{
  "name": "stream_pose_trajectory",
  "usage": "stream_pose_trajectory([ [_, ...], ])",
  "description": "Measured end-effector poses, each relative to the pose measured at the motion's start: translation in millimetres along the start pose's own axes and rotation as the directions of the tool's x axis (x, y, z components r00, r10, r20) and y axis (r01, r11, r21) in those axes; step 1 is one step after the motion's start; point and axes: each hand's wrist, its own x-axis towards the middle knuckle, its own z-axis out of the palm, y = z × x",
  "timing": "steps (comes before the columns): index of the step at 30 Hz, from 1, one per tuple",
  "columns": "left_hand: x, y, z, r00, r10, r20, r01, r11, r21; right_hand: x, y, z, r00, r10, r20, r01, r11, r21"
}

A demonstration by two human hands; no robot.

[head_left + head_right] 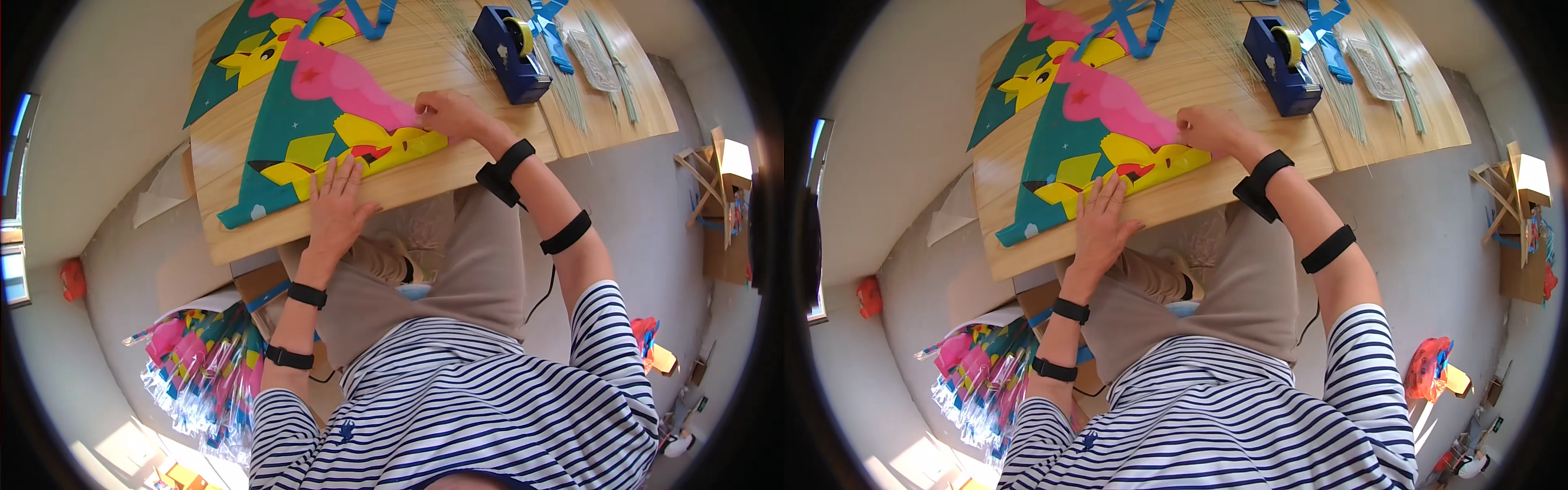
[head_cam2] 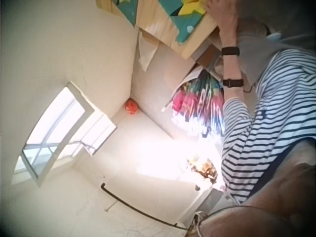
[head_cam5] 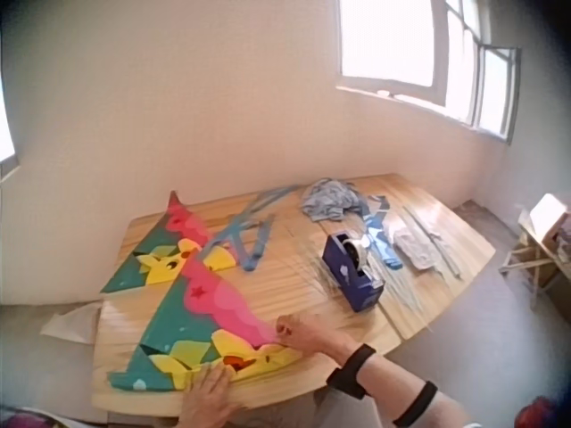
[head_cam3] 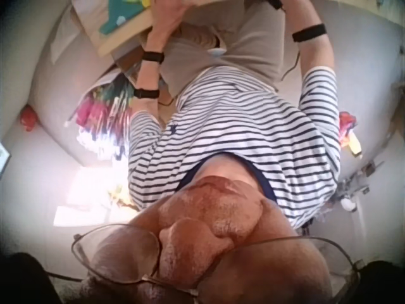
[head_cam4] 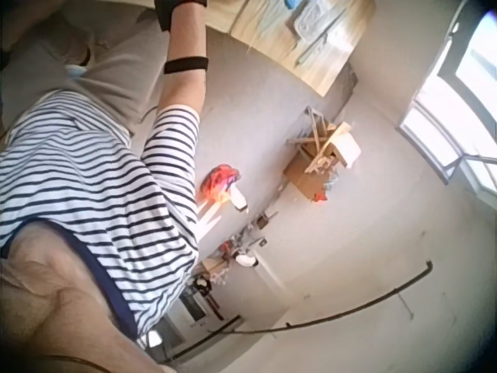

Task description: Assembling a Pikachu-themed kite by folding and attaching plastic components.

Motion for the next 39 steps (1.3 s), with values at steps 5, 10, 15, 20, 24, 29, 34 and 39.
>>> stream_pose_trajectory([
  [5,0,0,1,1.000,-0.009,-0.003,0.009,1.000,-0.016,-27,55,-33,0.998,0.016,-0.061,-0.002,0.976,0.220],
  [10,-1,1,0,1.000,-0.019,0.009,0.019,1.000,-0.023,-41,74,-24,0.996,-0.055,-0.071,0.070,0.969,0.236],
  [15,1,0,1,1.000,-0.005,0.019,0.006,1.000,-0.017,-33,74,-10,0.991,0.039,-0.130,0.000,0.959,0.283],
  [20,-3,3,-2,0.999,-0.001,0.043,0.001,1.000,-0.002,-34,76,-4,0.971,0.230,-0.064,-0.216,0.961,0.172],
  [24,-2,-1,-2,0.999,0.018,0.047,-0.018,1.000,0.002,-37,70,6,0.946,0.280,-0.162,-0.280,0.960,0.023],
  [29,-1,-4,0,0.999,0.038,0.034,-0.039,0.999,0.016,-44,66,6,0.934,0.288,-0.211,-0.292,0.956,0.016],
  [34,0,-4,-1,0.999,0.029,0.045,-0.030,0.999,0.023,-57,52,11,0.824,0.284,-0.491,-0.392,0.911,-0.132],
  [39,-7,-7,2,1.000,0.014,0.005,-0.014,1.000,0.012,-89,-21,60,0.826,-0.276,-0.492,0.107,0.933,-0.345],
])
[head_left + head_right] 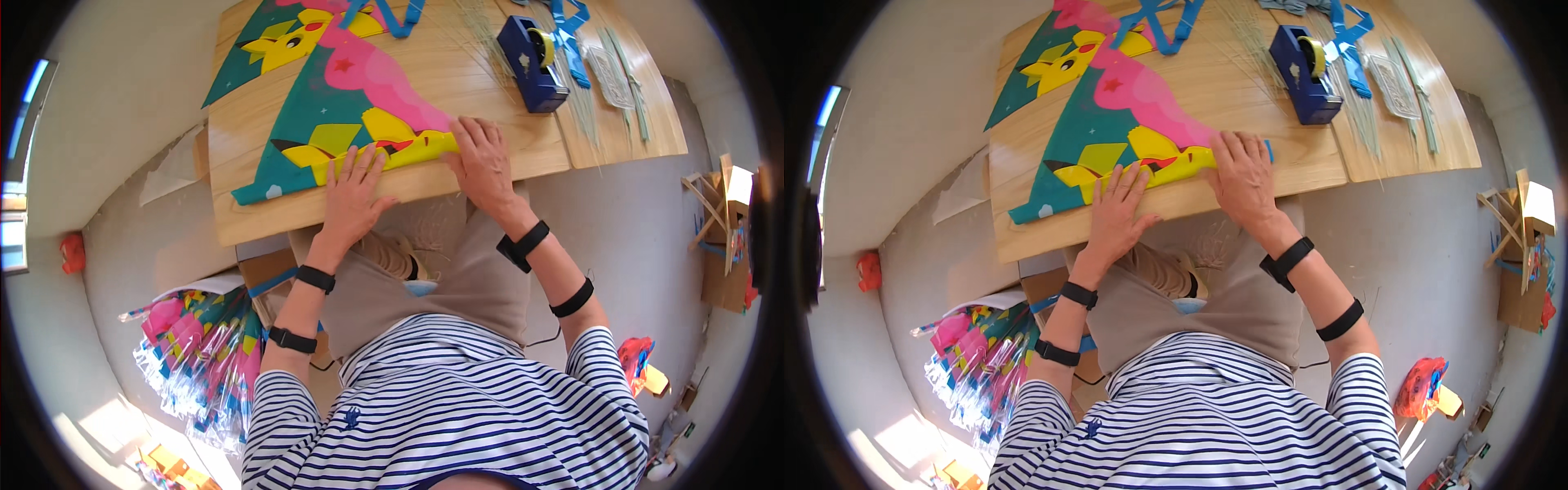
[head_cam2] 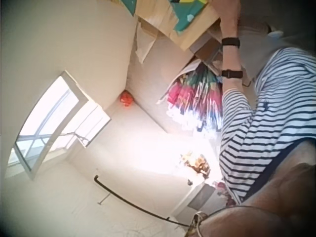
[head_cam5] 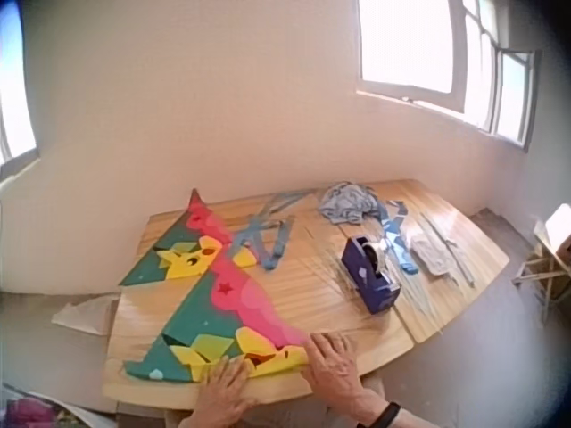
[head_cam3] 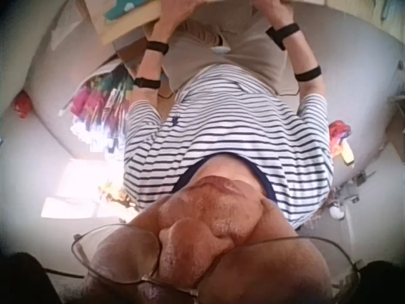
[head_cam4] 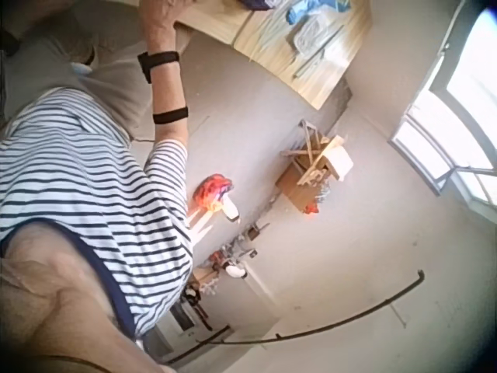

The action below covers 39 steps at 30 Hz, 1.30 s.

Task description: Assembling a Pikachu-themed kite by folding and attaching plastic components.

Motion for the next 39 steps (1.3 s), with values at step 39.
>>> stream_pose_trajectory([
  [39,-29,-23,-5,0.993,0.048,-0.103,-0.046,0.999,0.019,-26,-70,57,0.962,-0.206,0.180,0.194,0.978,0.079],
])
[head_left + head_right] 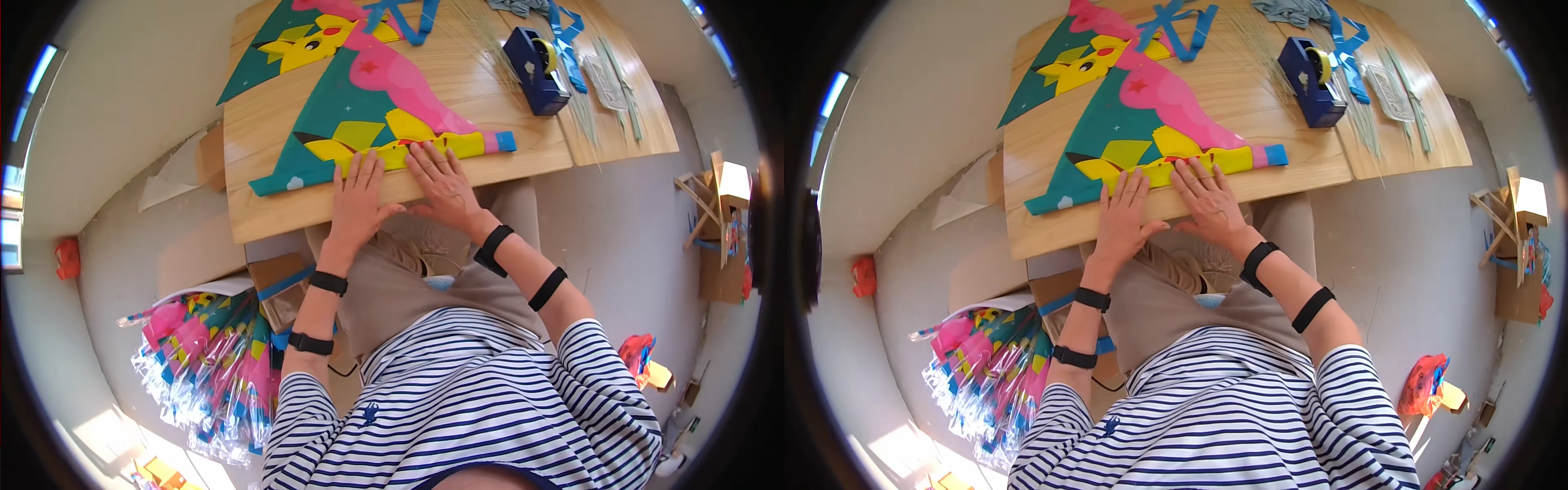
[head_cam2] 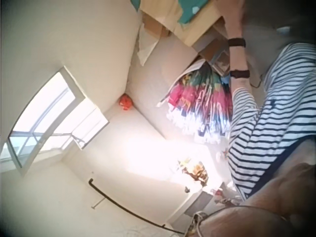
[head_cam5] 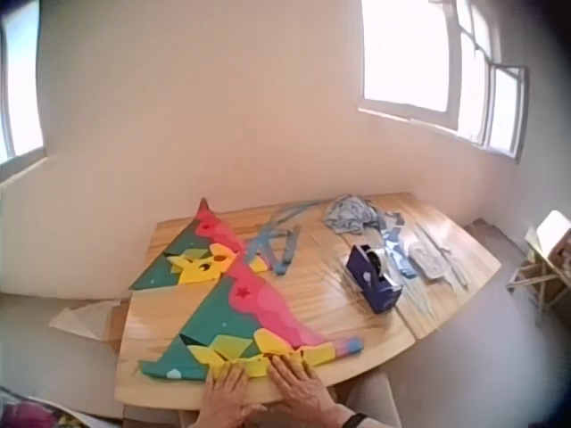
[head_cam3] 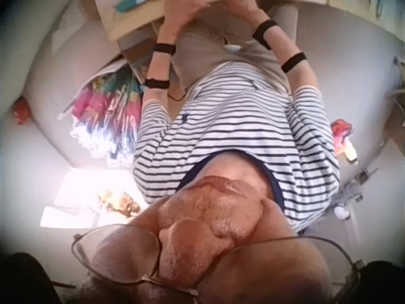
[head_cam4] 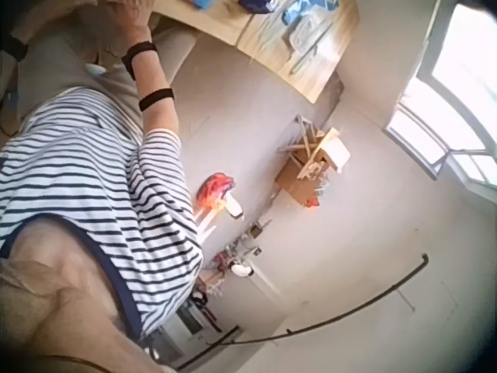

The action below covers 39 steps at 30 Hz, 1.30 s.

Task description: Assembling a Pikachu-themed kite by folding and attaching plastic components.

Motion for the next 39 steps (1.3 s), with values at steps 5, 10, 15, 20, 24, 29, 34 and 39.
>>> stream_pose_trajectory([
  [5,-8,4,-5,0.997,0.009,0.076,-0.011,1.000,0.029,-16,-1,-4,0.999,-0.016,0.037,0.015,1.000,0.009],
  [10,-9,7,-7,0.994,-0.019,0.108,0.015,0.999,0.035,-21,1,-12,0.999,0.032,-0.003,-0.032,0.999,-0.014],
  [15,-6,11,-10,0.992,-0.029,0.126,0.024,0.999,0.040,-31,29,-24,0.990,0.136,-0.039,-0.138,0.989,-0.047],
  [20,-4,16,-9,0.986,-0.056,0.157,0.045,0.996,0.075,-40,56,-22,0.978,0.196,-0.067,-0.195,0.981,0.013],
  [24,-2,19,-14,0.978,-0.090,0.188,0.078,0.995,0.069,-36,85,-51,0.959,0.259,-0.112,-0.211,0.923,0.322],
  [29,2,19,-18,0.968,-0.105,0.229,0.098,0.994,0.044,-83,215,-106,0.436,0.677,-0.593,-0.799,0.594,0.091],
  [34,6,24,-20,0.959,-0.122,0.256,0.117,0.993,0.035,-155,311,-137,0.164,0.876,-0.454,-0.965,0.237,0.108],
  [39,5,23,-24,0.942,-0.147,0.301,0.137,0.989,0.054,-130,344,-146,0.130,0.970,-0.203,-0.956,0.177,0.233],
])
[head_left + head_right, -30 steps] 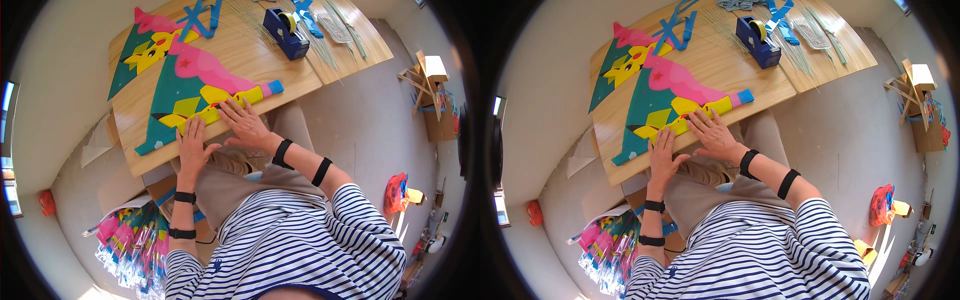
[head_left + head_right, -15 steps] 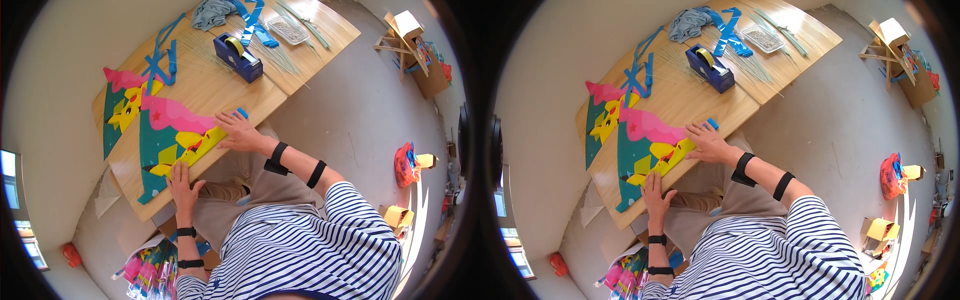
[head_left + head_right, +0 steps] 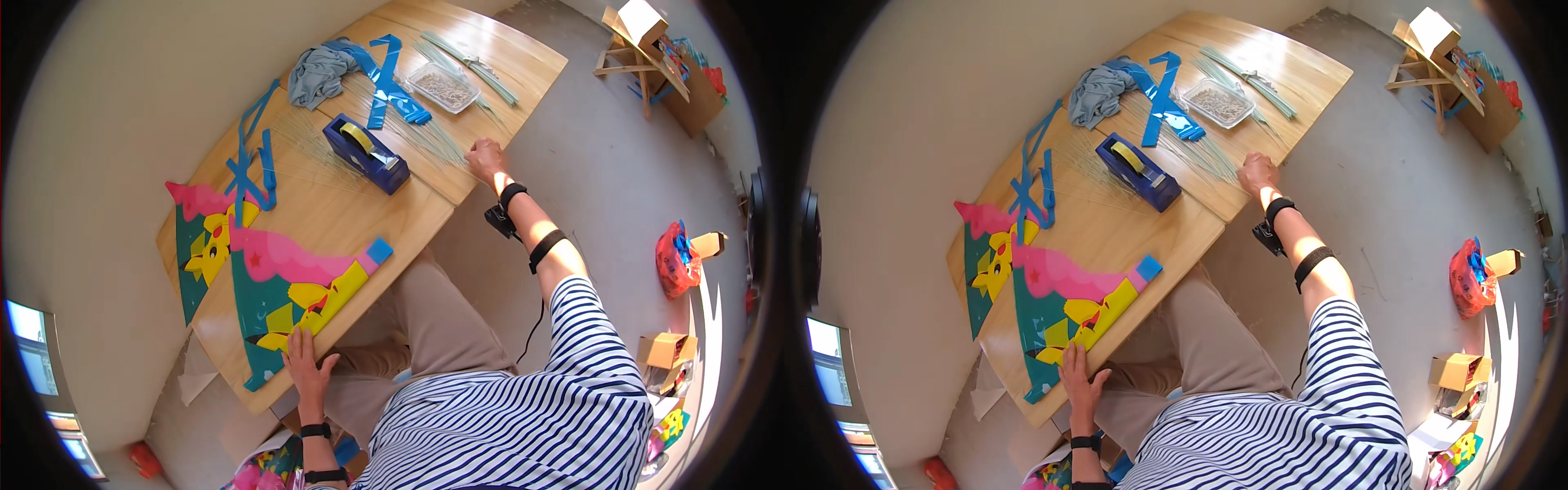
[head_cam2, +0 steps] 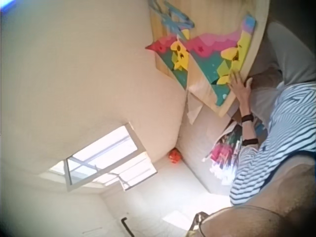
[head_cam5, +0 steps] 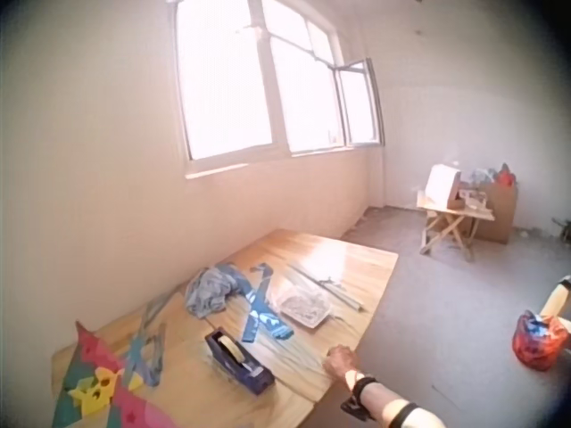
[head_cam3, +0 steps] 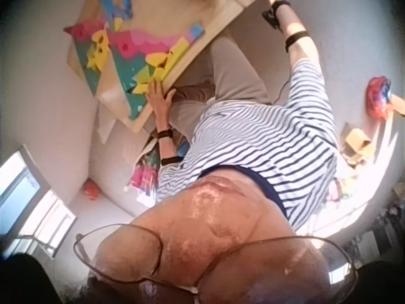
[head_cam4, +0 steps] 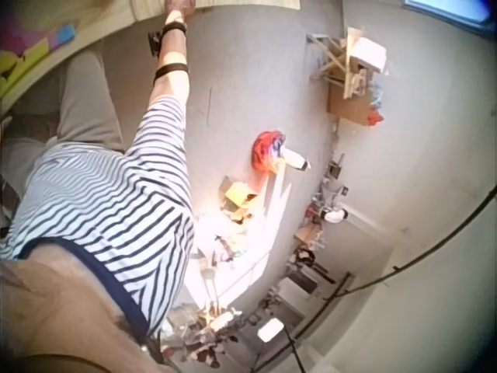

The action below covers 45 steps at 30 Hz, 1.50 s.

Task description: Assembling a Pikachu-themed kite by folding and attaching plastic components.

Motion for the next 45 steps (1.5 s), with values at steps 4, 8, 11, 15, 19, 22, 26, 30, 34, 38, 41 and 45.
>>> stream_pose_trajectory([
  [4,4,4,-2,1.000,-0.009,0.018,0.010,1.000,-0.021,11,-11,13,0.999,0.029,-0.016,-0.029,0.999,-0.015],
  [8,-2,2,-4,0.999,-0.037,0.020,0.038,0.999,-0.015,7,-24,-6,0.984,0.059,0.170,-0.082,0.988,0.132],
  [11,-3,2,-5,0.999,-0.033,0.017,0.033,0.999,-0.020,6,-13,-12,0.965,0.044,0.260,-0.104,0.969,0.222],
  [15,3,5,-6,1.000,-0.014,0.021,0.014,1.000,-0.028,9,-5,-3,0.994,0.074,0.079,-0.078,0.996,0.044],
  [19,6,8,-2,1.000,0.001,0.009,-0.001,0.999,-0.046,5,48,-20,0.996,-0.010,0.093,0.020,0.994,-0.108],
  [22,-3,3,-2,1.000,-0.022,-0.005,0.022,0.999,-0.039,-54,105,-61,0.957,-0.017,0.290,-0.043,0.979,0.200],
  [26,-4,7,0,0.999,-0.022,-0.024,0.021,0.999,-0.046,-109,172,-94,0.800,0.128,0.587,-0.305,0.928,0.215],
  [30,0,6,-2,1.000,-0.019,-0.005,0.019,0.998,-0.058,-95,141,-55,0.927,0.055,0.371,-0.228,0.868,0.442],
  [34,4,9,-3,0.999,-0.018,-0.038,0.016,0.999,-0.033,-38,91,-18,0.975,0.146,0.168,-0.201,0.904,0.378],
  [38,10,14,1,0.997,-0.015,-0.081,0.018,0.999,0.037,-25,112,-4,0.997,0.044,-0.058,-0.027,0.965,0.260],
  [41,3,11,3,0.991,-0.033,-0.127,0.040,0.998,0.051,-82,127,-33,0.986,0.142,-0.089,-0.109,0.946,0.305],
  [45,2,13,7,0.986,-0.055,-0.158,0.053,0.998,-0.015,-157,185,-55,0.983,0.165,-0.085,-0.110,0.888,0.447],
])
